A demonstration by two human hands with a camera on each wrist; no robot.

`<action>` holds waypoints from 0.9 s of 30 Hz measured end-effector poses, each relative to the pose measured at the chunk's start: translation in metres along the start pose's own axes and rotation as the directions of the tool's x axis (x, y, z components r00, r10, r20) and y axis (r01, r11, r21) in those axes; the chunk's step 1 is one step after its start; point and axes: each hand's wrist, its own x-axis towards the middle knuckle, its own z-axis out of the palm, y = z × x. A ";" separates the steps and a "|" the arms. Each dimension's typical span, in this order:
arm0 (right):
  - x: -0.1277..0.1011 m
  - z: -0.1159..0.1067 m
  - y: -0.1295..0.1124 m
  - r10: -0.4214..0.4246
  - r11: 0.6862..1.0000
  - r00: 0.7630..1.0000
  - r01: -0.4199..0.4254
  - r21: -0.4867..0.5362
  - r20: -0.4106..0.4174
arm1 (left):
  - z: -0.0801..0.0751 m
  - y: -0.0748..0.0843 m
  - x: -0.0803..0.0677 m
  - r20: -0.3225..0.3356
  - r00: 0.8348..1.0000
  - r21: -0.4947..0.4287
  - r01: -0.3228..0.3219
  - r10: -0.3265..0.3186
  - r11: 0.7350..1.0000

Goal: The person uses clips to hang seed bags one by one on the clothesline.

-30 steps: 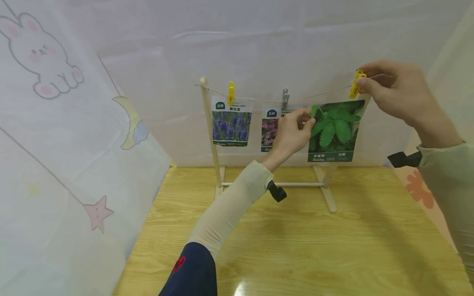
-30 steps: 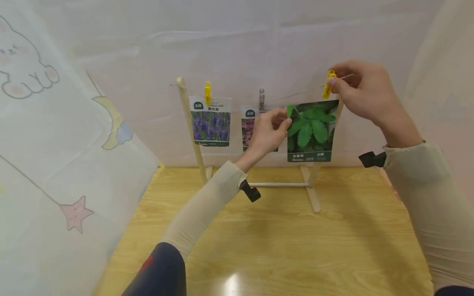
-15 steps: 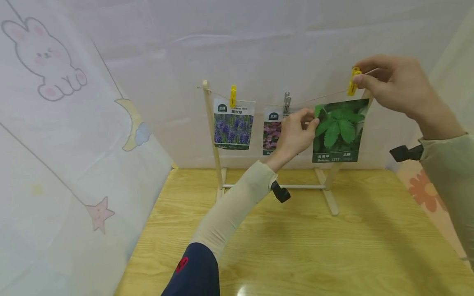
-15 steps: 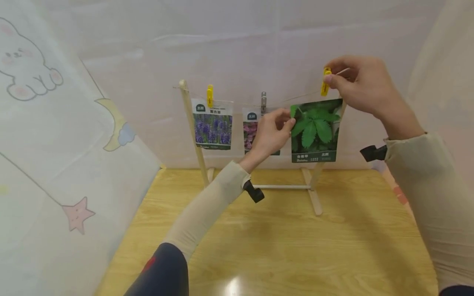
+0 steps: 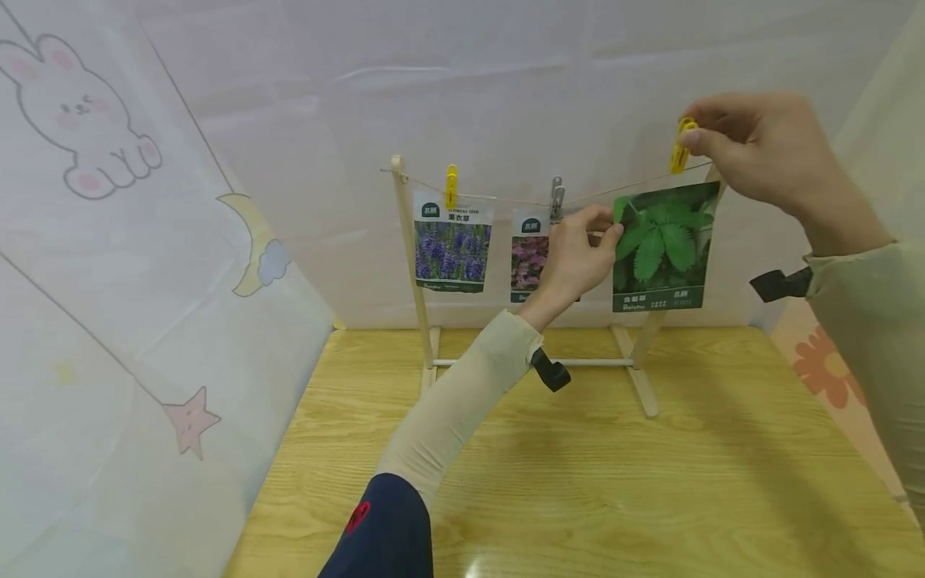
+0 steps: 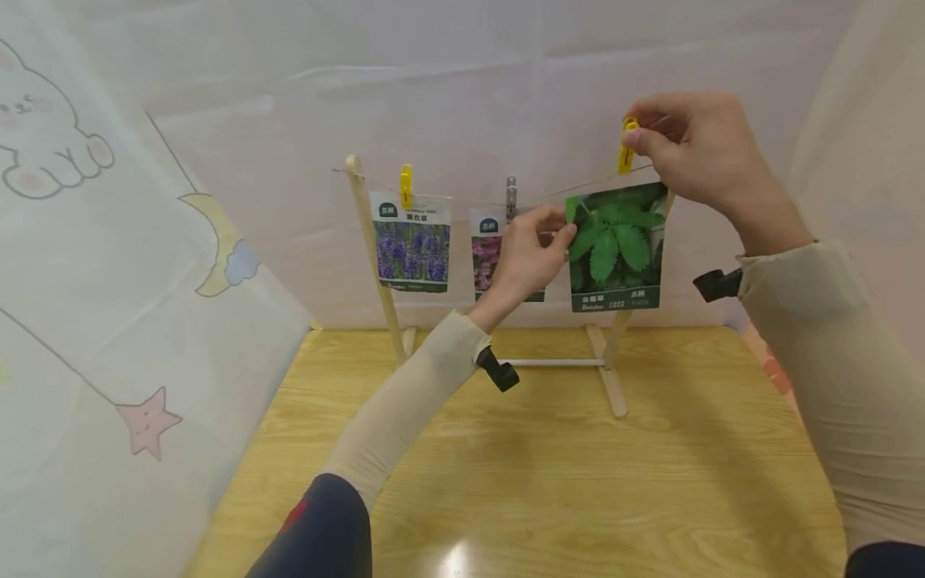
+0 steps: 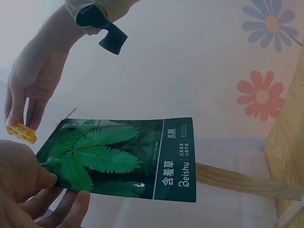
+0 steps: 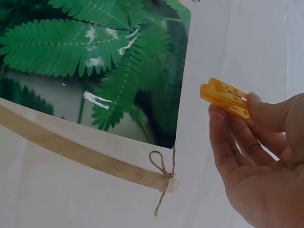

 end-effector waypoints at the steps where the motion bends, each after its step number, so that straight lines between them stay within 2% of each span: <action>1: 0.000 0.002 -0.001 -0.021 1.000 1.000 0.021 0.007 -0.022 | 0.000 0.001 0.000 0.001 1.000 -0.005 -0.001 0.001 1.000; 5: 0.001 0.007 -0.002 -0.079 0.997 0.992 0.079 0.000 -0.094 | 0.001 0.002 0.001 0.007 1.000 -0.013 0.010 -0.010 1.000; 8: 0.003 0.008 -0.002 -0.082 0.997 0.990 0.081 -0.009 -0.112 | 0.000 0.003 0.001 0.008 1.000 -0.008 0.022 -0.022 1.000; 11: 0.004 0.007 0.000 -0.069 0.998 0.991 0.070 0.003 -0.117 | 0.000 0.003 0.002 0.010 0.999 -0.003 0.031 -0.031 1.000; 17: 0.005 0.006 0.005 -0.033 0.998 0.992 0.039 0.051 -0.123 | 0.001 0.001 0.004 0.015 1.000 0.010 0.008 -0.008 1.000; 27: 0.007 0.006 0.009 0.034 0.998 0.995 -0.030 0.047 -0.091 | 0.000 -0.001 0.005 0.009 0.999 0.021 0.031 -0.031 0.999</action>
